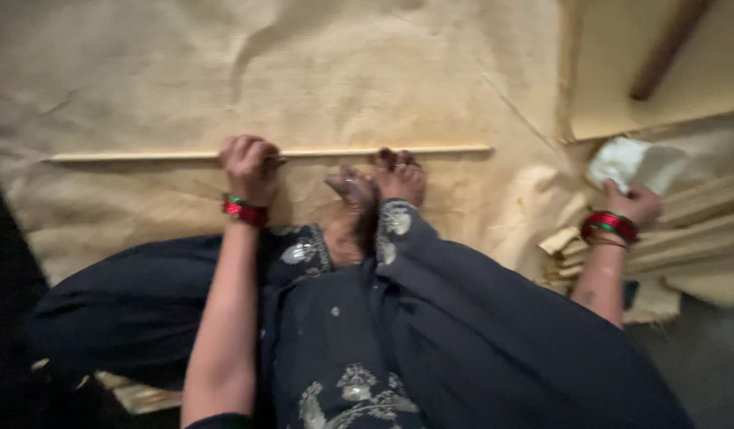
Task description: The person sits on the floor and rolls a sheet of paper around a thin wooden stick, sliding the wrapped paper off to form a paper tube. They repeat the rolling cycle with additional sticks, placing finished tubes aside and reaching for more paper.
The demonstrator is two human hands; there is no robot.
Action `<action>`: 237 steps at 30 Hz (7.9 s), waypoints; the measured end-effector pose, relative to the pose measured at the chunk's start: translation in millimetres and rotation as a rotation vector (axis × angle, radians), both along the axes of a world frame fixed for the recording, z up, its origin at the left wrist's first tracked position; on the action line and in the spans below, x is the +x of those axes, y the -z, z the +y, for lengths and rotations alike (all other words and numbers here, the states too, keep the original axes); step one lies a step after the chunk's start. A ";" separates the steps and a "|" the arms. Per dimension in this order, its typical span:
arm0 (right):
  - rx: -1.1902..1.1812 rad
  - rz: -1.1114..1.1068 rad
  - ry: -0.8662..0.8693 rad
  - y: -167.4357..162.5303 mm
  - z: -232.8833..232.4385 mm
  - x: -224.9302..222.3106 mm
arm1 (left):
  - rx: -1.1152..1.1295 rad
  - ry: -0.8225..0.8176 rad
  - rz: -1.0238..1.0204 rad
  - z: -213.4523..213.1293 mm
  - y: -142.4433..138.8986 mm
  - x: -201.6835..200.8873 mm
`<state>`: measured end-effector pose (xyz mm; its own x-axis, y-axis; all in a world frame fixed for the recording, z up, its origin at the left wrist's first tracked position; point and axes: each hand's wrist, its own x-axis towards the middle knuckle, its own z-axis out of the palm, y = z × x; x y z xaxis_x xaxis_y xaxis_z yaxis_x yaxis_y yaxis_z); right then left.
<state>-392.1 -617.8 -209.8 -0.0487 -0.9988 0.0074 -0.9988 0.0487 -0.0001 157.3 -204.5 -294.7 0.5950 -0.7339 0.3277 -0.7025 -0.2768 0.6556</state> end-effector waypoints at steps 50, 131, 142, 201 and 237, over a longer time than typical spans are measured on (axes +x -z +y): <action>0.140 -0.157 -0.784 84.7 48.2 366.3 | 0.983 -0.253 -0.067 -122.7 -14.8 108.5; 0.195 -0.213 -0.895 94.7 155.4 278.6 | 0.743 -0.029 0.008 -64.9 27.8 -62.9; 0.236 -0.082 -0.806 61.2 40.7 409.3 | 0.982 -0.004 -0.081 -206.8 -10.6 59.3; 0.318 -0.088 -0.832 77.4 99.3 348.9 | 0.965 -0.364 -0.080 -24.1 16.8 123.9; 0.305 -2.391 -0.319 -204.3 -7.4 363.6 | -0.016 0.162 0.039 -126.1 -145.3 0.3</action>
